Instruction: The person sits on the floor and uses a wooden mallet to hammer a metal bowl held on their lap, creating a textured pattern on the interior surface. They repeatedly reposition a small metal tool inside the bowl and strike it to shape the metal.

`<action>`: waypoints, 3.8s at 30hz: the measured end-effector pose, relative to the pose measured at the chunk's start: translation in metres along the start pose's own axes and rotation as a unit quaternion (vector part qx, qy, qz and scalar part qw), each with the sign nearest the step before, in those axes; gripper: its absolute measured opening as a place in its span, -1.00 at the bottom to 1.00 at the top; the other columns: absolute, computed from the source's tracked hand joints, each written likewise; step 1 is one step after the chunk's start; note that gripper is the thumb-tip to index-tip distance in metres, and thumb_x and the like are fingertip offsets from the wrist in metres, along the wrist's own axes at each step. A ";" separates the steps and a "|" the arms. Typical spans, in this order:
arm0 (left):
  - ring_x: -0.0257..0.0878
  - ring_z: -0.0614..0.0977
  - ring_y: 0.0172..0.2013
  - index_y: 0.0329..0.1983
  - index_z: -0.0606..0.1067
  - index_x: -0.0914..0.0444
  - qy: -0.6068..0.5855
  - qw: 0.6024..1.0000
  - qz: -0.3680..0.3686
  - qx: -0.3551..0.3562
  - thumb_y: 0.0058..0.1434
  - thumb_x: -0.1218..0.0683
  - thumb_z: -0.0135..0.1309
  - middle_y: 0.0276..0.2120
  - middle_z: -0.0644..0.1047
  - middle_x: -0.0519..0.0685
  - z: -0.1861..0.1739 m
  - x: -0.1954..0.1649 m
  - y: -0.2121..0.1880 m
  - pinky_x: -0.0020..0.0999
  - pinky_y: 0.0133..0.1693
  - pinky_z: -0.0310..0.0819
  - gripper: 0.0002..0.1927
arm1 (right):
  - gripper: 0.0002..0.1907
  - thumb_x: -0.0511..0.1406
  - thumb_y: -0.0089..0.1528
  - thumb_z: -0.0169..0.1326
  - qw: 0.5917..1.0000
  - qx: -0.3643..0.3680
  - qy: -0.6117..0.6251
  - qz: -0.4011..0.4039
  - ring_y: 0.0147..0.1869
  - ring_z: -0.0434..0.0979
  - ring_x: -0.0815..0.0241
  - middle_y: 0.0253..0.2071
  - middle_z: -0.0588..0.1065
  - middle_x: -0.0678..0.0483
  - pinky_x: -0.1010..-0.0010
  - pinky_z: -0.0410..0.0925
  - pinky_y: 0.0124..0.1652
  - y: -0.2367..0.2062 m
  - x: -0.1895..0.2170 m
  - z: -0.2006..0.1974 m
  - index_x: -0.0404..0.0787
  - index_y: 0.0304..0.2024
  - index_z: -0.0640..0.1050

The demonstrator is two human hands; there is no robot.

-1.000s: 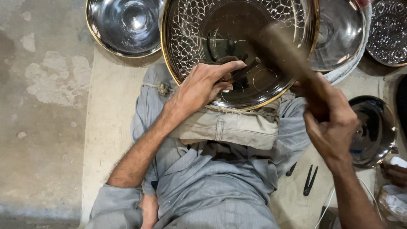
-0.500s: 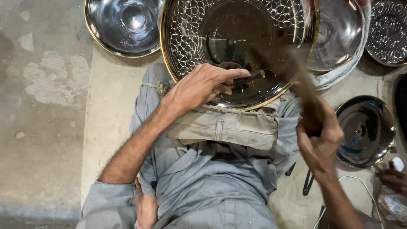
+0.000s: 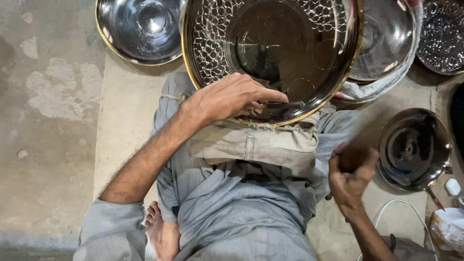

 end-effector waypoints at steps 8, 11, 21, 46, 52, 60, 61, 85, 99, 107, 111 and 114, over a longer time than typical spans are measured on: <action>-0.24 0.74 -0.20 0.39 0.36 -0.01 -0.055 0.981 -0.122 -0.143 0.31 0.29 0.10 -0.10 0.68 -0.03 -0.004 0.005 -0.025 -0.33 -0.17 0.73 -0.39 | -0.49 -0.46 0.18 0.17 0.985 0.090 -0.146 0.010 -0.14 0.62 0.07 -0.18 0.57 -0.11 0.21 0.47 -0.11 0.012 -0.003 -0.006 -0.34 0.18 0.40; -0.26 0.77 -0.22 0.35 0.38 0.01 -0.073 0.950 -0.179 -0.247 0.37 0.18 0.19 -0.14 0.70 -0.04 -0.019 0.008 -0.051 -0.35 -0.22 0.72 -0.49 | -0.55 -0.45 0.19 0.18 0.988 0.144 -0.035 0.048 -0.13 0.64 0.12 -0.13 0.57 -0.08 0.30 0.52 -0.12 0.029 0.016 -0.007 -0.36 0.13 0.41; -0.17 0.75 -0.17 0.36 0.34 0.32 -0.157 0.830 -0.260 -0.467 0.37 0.27 0.27 -0.17 0.67 0.11 -0.047 0.023 -0.141 -0.29 -0.11 0.78 -0.45 | -0.30 -0.43 -0.12 0.23 0.911 0.396 0.001 -0.113 0.49 0.12 -0.36 0.42 0.13 -0.47 -0.07 0.03 0.37 0.032 0.148 0.075 -0.38 0.08 0.34; -0.16 0.75 -0.14 0.33 0.36 0.31 -0.115 0.814 -0.301 -0.484 0.37 0.23 0.28 -0.14 0.66 0.10 -0.052 0.015 -0.183 -0.27 -0.08 0.81 -0.48 | -0.07 -0.45 -0.04 0.23 0.955 0.291 0.020 -0.046 0.31 0.56 -0.05 0.24 0.49 -0.27 0.25 0.35 0.30 0.053 0.116 0.066 -0.30 0.41 0.25; -0.21 0.76 -0.16 0.31 0.42 0.19 -0.111 0.890 -0.274 -0.346 0.25 0.09 0.34 -0.16 0.68 0.06 -0.015 0.001 -0.090 -0.31 -0.14 0.76 -0.42 | -0.01 -0.50 -0.06 0.21 0.986 0.154 0.035 0.052 0.31 0.44 0.05 0.25 0.43 -0.23 0.35 0.29 0.28 0.022 0.028 0.012 -0.36 0.45 0.23; -0.24 0.74 -0.16 0.35 0.37 0.13 -0.178 0.912 -0.266 -0.256 0.18 0.13 0.32 -0.18 0.67 0.01 0.004 0.008 -0.045 -0.31 -0.13 0.75 -0.34 | -0.27 -0.54 0.02 0.14 0.934 0.210 0.221 0.188 0.10 0.55 0.19 0.13 0.53 -0.05 0.36 0.40 0.10 -0.010 0.005 -0.011 -0.36 0.27 0.31; -0.24 0.74 -0.16 0.35 0.37 0.12 -0.176 0.917 -0.256 -0.251 0.18 0.14 0.32 -0.18 0.67 0.01 0.004 0.008 -0.043 -0.30 -0.11 0.74 -0.34 | -0.35 -0.52 0.07 0.16 0.944 0.194 0.184 0.192 -0.06 0.58 0.20 0.03 0.57 -0.06 0.37 0.45 -0.07 -0.001 0.004 -0.018 -0.35 0.22 0.33; -0.23 0.74 -0.25 0.35 0.39 0.12 -0.098 0.967 -0.187 -0.144 0.21 0.19 0.26 -0.24 0.67 0.00 0.005 0.014 -0.021 -0.27 -0.17 0.66 -0.38 | -0.30 -0.32 0.20 0.35 0.969 0.136 -0.182 -0.095 -0.08 0.60 0.08 -0.08 0.54 -0.14 0.27 0.47 -0.05 0.090 0.062 -0.020 -0.20 0.40 0.49; -0.25 0.76 -0.21 0.36 0.38 0.13 -0.114 0.955 -0.201 -0.184 0.24 0.19 0.24 -0.22 0.67 -0.02 0.009 0.013 -0.029 -0.29 -0.14 0.70 -0.39 | -0.21 -0.35 0.05 0.32 0.934 0.153 -0.269 -0.179 -0.05 0.61 -0.02 -0.01 0.53 -0.15 0.21 0.51 -0.03 0.132 0.091 -0.022 -0.09 0.37 0.46; -0.24 0.76 -0.19 0.34 0.40 0.15 -0.108 0.953 -0.190 -0.211 0.26 0.21 0.22 -0.21 0.69 0.00 0.015 0.015 -0.032 -0.31 -0.12 0.73 -0.43 | -0.23 -0.34 0.14 0.34 0.887 0.162 -0.370 -0.224 -0.23 0.63 0.06 -0.04 0.59 -0.04 0.29 0.54 -0.16 0.155 0.104 -0.014 0.02 0.42 0.43; -0.20 0.75 -0.24 0.33 0.40 0.15 -0.084 0.949 -0.224 -0.207 0.24 0.17 0.25 -0.24 0.68 0.01 0.015 0.013 -0.032 -0.27 -0.15 0.68 -0.42 | -0.20 -0.31 0.12 0.34 0.859 0.239 -0.414 -0.183 -0.24 0.65 0.11 -0.05 0.61 0.04 0.34 0.55 -0.23 0.163 0.099 -0.005 0.12 0.42 0.44; -0.13 0.74 -0.24 0.30 0.42 0.17 -0.005 0.951 -0.197 -0.240 0.20 0.17 0.27 -0.27 0.70 0.00 0.010 0.004 -0.032 -0.12 -0.10 0.55 -0.42 | -0.20 -0.31 0.12 0.34 0.860 0.204 -0.419 -0.211 -0.19 0.65 0.09 -0.02 0.60 0.00 0.29 0.54 -0.17 0.168 0.105 -0.004 0.07 0.42 0.41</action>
Point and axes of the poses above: each hand's wrist, its own y-axis towards the middle knuckle, its own z-axis out of the palm, x = y × z, the point moved 5 cm from there along y, towards the middle knuckle
